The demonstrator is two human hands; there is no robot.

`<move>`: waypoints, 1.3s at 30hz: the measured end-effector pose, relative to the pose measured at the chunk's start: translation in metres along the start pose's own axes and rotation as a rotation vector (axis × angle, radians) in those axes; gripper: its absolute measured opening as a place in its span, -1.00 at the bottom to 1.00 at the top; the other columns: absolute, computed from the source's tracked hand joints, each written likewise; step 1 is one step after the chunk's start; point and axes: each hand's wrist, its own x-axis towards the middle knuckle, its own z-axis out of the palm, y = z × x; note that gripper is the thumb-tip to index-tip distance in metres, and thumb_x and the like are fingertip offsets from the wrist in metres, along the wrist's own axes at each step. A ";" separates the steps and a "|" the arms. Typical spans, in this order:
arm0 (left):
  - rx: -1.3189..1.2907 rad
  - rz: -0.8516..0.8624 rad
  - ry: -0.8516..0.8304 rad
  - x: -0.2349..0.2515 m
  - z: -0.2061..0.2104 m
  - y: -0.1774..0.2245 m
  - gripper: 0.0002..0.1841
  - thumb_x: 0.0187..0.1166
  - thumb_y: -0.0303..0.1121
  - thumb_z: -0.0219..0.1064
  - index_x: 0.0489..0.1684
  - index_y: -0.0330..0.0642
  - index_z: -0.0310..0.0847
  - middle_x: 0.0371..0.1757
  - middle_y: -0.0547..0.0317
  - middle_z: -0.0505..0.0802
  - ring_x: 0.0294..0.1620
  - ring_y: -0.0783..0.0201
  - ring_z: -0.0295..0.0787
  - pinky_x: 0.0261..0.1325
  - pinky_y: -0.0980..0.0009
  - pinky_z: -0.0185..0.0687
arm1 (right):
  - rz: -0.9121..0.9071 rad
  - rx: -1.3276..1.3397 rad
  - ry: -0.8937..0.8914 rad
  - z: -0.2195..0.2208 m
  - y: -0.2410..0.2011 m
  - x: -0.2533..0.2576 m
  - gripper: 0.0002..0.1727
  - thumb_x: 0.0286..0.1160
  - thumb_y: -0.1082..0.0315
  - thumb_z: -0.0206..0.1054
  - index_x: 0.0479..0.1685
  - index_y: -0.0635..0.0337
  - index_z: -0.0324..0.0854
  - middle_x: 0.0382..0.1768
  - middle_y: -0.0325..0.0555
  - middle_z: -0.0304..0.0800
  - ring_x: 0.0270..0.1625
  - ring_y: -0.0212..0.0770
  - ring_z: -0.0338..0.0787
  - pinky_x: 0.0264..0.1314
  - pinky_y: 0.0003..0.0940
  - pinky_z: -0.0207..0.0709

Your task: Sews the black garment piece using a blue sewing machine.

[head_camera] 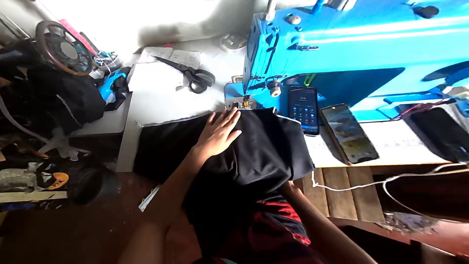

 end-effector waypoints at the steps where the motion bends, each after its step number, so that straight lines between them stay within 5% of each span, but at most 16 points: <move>1: -0.010 -0.009 -0.018 0.002 -0.002 0.001 -0.33 0.86 0.05 -0.15 0.90 -0.08 0.05 0.91 0.18 0.19 0.94 0.09 -0.07 0.85 -0.25 -0.29 | -0.158 0.028 0.089 0.011 0.006 -0.005 -0.35 0.62 0.06 0.34 0.53 0.40 0.52 0.58 0.41 0.48 0.70 0.39 0.35 0.76 0.30 0.06; 3: -0.030 -0.017 -0.026 0.004 -0.003 -0.002 -0.32 0.85 0.06 -0.12 0.90 -0.09 0.06 0.91 0.16 0.19 0.94 0.09 -0.07 0.85 -0.26 -0.28 | -0.550 0.033 -0.040 -0.004 0.005 -0.041 -0.50 0.71 0.07 0.26 0.29 0.36 0.69 0.24 0.39 0.75 0.40 0.36 0.67 0.54 0.34 0.35; 5: -0.051 -0.015 -0.031 0.003 -0.001 -0.004 -0.32 0.85 0.07 -0.11 0.89 -0.07 0.08 0.91 0.17 0.19 0.94 0.09 -0.07 0.84 -0.26 -0.29 | -0.952 0.250 -0.029 -0.029 -0.010 -0.075 -0.57 0.79 0.12 0.13 0.35 0.15 0.73 0.12 -0.01 0.90 0.19 -0.15 0.87 0.36 -0.06 0.66; 7: -0.045 -0.015 -0.032 0.005 0.000 -0.004 -0.32 0.84 0.08 -0.13 0.90 -0.05 0.08 0.91 0.19 0.19 0.93 0.09 -0.06 0.85 -0.25 -0.27 | -1.058 0.454 0.449 -0.046 -0.034 -0.087 -0.58 0.81 0.20 0.07 0.33 0.19 0.74 0.08 -0.10 0.93 0.09 -0.31 0.90 0.24 -0.30 0.76; 9: -0.025 0.001 -0.009 0.004 0.002 -0.004 -0.33 0.84 0.08 -0.15 0.87 -0.07 0.13 0.89 0.16 0.23 0.92 0.07 0.00 0.83 -0.24 -0.21 | -0.944 0.388 0.950 -0.057 -0.055 -0.066 -0.61 0.74 0.27 0.13 0.28 0.27 0.74 0.04 0.03 0.92 0.06 -0.09 0.90 0.17 -0.16 0.73; 10: -0.024 0.002 -0.017 0.004 0.001 -0.004 -0.32 0.85 0.08 -0.14 0.88 -0.07 0.12 0.90 0.15 0.22 0.93 0.08 -0.03 0.84 -0.24 -0.24 | -0.871 0.298 1.039 -0.060 -0.060 -0.051 -0.57 0.75 0.21 0.13 0.38 0.25 0.70 0.24 0.05 0.86 0.29 0.01 0.84 0.39 -0.03 0.64; 12: -0.033 0.014 0.009 0.003 0.001 -0.005 -0.33 0.85 0.07 -0.09 0.87 -0.07 0.13 0.89 0.14 0.25 0.92 0.08 -0.02 0.85 -0.24 -0.23 | -0.778 0.108 1.005 -0.062 -0.060 -0.021 -0.39 0.83 0.00 -0.02 0.66 0.19 0.47 0.68 0.02 0.48 0.78 0.07 0.37 0.79 0.18 0.17; 14: -0.049 0.010 -0.015 0.002 -0.002 -0.006 -0.33 0.86 0.06 -0.13 0.89 -0.06 0.09 0.90 0.18 0.21 0.94 0.11 -0.08 0.86 -0.22 -0.30 | -0.715 -0.042 0.968 -0.062 -0.056 -0.004 -0.28 0.85 -0.14 -0.18 0.78 0.14 0.31 0.80 0.00 0.28 0.86 0.06 0.20 0.82 0.26 0.01; 17: -0.040 0.037 -0.037 0.003 -0.003 -0.009 -0.31 0.86 0.09 -0.17 0.90 -0.08 0.07 0.90 0.15 0.21 0.94 0.10 -0.07 0.85 -0.25 -0.30 | -0.746 -0.121 0.913 -0.070 -0.046 -0.002 -0.18 0.81 -0.26 -0.24 0.82 0.14 0.24 0.82 0.01 0.23 0.87 0.05 0.18 0.83 0.28 -0.02; 24: -0.017 0.075 -0.068 0.005 -0.005 -0.016 -0.25 0.81 0.19 -0.17 0.92 -0.05 0.02 0.92 0.16 0.16 0.94 0.09 -0.11 0.86 -0.23 -0.32 | -0.803 -0.179 0.902 -0.078 -0.036 0.003 -0.10 0.75 -0.35 -0.21 0.80 0.18 0.26 0.81 0.01 0.24 0.87 0.03 0.18 0.84 0.21 -0.03; 34: 0.004 0.062 -0.084 0.006 -0.004 -0.014 -0.23 0.81 0.20 -0.17 0.93 -0.07 -0.03 0.93 0.14 0.13 0.95 0.07 -0.15 0.86 -0.24 -0.35 | -0.891 -0.069 0.951 -0.045 -0.046 -0.022 -0.33 0.84 -0.14 -0.09 0.63 0.14 0.53 0.68 -0.04 0.50 0.75 -0.01 0.44 0.78 0.13 0.21; 39: 0.004 0.062 -0.074 0.006 -0.004 -0.014 -0.14 0.72 0.30 -0.07 0.92 -0.06 -0.01 0.92 0.16 0.14 0.95 0.09 -0.12 0.86 -0.23 -0.33 | -0.836 -0.018 0.991 -0.075 -0.056 -0.018 -0.45 0.81 -0.03 0.05 0.37 0.17 0.73 0.42 0.01 0.77 0.50 0.08 0.70 0.47 0.12 0.54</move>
